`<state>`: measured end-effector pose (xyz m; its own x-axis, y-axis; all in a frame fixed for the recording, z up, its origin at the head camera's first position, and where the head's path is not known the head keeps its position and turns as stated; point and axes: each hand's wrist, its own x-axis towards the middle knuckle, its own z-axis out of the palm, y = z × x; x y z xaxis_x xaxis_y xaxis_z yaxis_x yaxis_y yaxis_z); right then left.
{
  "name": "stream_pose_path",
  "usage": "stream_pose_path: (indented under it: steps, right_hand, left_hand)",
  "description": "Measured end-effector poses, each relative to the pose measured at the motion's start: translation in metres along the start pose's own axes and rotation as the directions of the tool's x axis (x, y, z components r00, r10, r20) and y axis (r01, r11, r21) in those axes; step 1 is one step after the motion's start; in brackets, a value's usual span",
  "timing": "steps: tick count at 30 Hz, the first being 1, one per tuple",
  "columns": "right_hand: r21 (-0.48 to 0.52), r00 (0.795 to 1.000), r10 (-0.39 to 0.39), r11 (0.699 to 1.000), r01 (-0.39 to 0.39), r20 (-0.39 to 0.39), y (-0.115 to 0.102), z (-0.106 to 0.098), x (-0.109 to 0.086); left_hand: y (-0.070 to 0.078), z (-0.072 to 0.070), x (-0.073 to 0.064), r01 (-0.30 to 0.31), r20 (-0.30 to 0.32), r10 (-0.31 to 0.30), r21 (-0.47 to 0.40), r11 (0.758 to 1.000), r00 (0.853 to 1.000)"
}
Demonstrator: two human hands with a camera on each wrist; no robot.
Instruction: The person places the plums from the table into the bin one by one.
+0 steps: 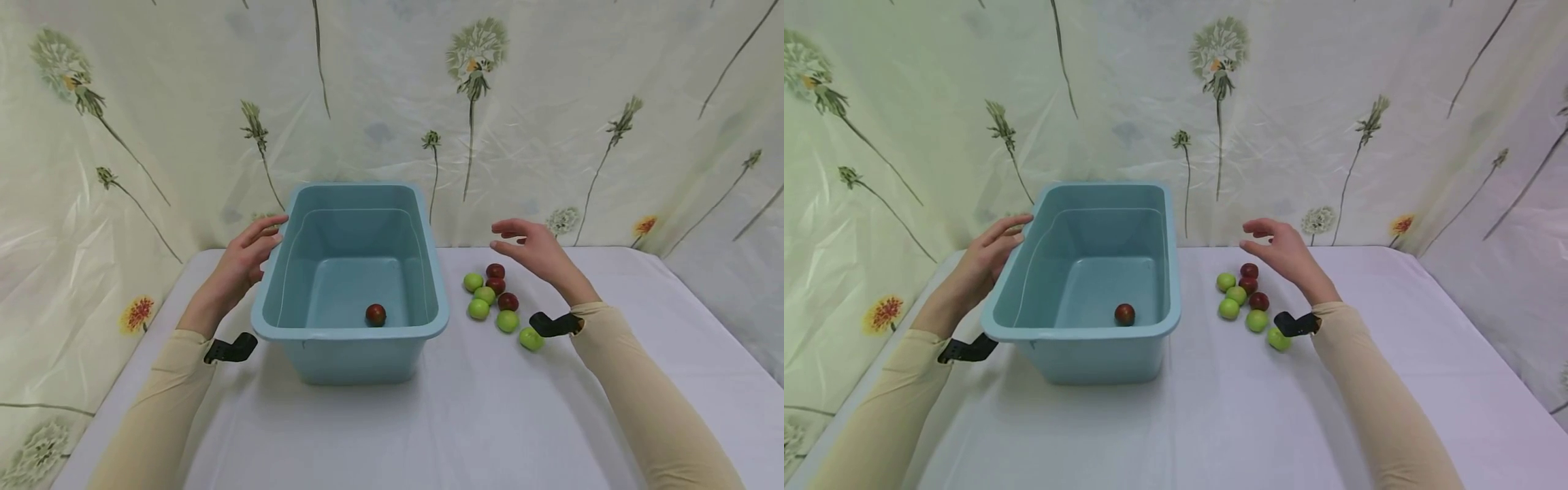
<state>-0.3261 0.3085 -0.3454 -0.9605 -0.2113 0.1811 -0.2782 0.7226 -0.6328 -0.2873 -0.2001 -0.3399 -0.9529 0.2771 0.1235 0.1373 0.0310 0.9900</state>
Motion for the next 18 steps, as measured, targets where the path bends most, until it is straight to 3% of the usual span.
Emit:
stream_pose_path:
  steps: [11, 18]
  right_hand:
    - [-0.020, 0.994, 0.054, 0.998, -0.052, 0.091, 0.034, 0.008, 0.000]
    - [-0.030, 0.980, 0.103, 0.995, -0.100, 0.170, 0.041, 0.010, 0.001]
  left_hand:
    - [0.001, 0.000, -0.001, 0.006, 0.003, -0.006, 0.003, 1.000, 1.000]
    - [0.000, 0.000, 0.000, 0.008, 0.004, -0.009, 0.011, 1.000, 1.000]
